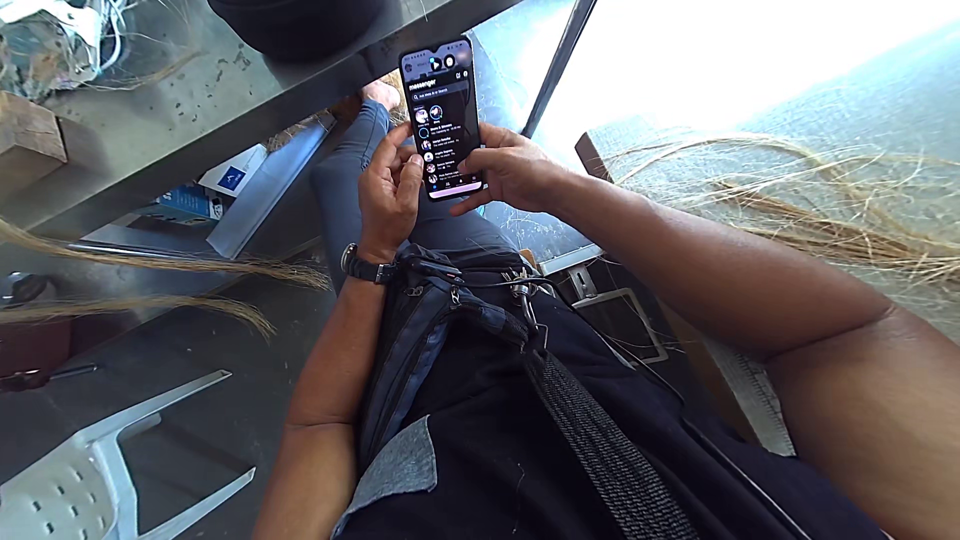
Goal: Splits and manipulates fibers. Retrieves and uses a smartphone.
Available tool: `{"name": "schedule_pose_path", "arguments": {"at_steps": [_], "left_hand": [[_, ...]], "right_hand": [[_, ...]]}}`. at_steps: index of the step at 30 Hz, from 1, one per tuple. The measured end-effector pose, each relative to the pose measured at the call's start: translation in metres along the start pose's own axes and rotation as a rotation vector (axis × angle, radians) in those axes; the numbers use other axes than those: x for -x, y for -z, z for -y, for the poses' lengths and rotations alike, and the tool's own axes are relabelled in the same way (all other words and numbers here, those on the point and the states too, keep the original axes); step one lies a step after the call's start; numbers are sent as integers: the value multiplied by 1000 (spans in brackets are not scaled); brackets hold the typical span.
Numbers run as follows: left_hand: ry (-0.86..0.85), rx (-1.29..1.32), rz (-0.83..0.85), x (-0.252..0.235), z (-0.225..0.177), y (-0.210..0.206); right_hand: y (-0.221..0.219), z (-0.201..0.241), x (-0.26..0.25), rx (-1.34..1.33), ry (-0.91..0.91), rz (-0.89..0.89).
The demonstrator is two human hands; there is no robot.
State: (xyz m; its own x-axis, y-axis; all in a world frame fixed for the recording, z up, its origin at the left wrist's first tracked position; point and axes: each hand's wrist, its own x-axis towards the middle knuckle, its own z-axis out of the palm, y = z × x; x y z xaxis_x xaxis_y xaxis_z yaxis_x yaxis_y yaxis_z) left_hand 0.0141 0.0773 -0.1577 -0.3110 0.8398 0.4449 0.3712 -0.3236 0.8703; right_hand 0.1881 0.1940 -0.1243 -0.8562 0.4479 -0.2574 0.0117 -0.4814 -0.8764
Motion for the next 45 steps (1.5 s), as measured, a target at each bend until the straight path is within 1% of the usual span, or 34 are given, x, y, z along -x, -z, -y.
{"name": "schedule_pose_path", "arguments": {"at_steps": [11,22,29,35,40,45], "left_hand": [[8,-13,12,1,1,1],[-15,19,18,2,-2,0],[7,-11,19,2,1,1],[14,-62,-12,1,2,0],[28,-83,-34,1,2,1],[28,-102,-37,1,1,1]], "right_hand": [[-1,2,0,12,-32,-82],[1,0,-1,19,-36,-107],[0,1,-1,10,-45,-83],[-3,4,2,-8,-75,-66],[-2,2,1,-6,-78,-14],[-3,2,1,10,-70,-11]]}}
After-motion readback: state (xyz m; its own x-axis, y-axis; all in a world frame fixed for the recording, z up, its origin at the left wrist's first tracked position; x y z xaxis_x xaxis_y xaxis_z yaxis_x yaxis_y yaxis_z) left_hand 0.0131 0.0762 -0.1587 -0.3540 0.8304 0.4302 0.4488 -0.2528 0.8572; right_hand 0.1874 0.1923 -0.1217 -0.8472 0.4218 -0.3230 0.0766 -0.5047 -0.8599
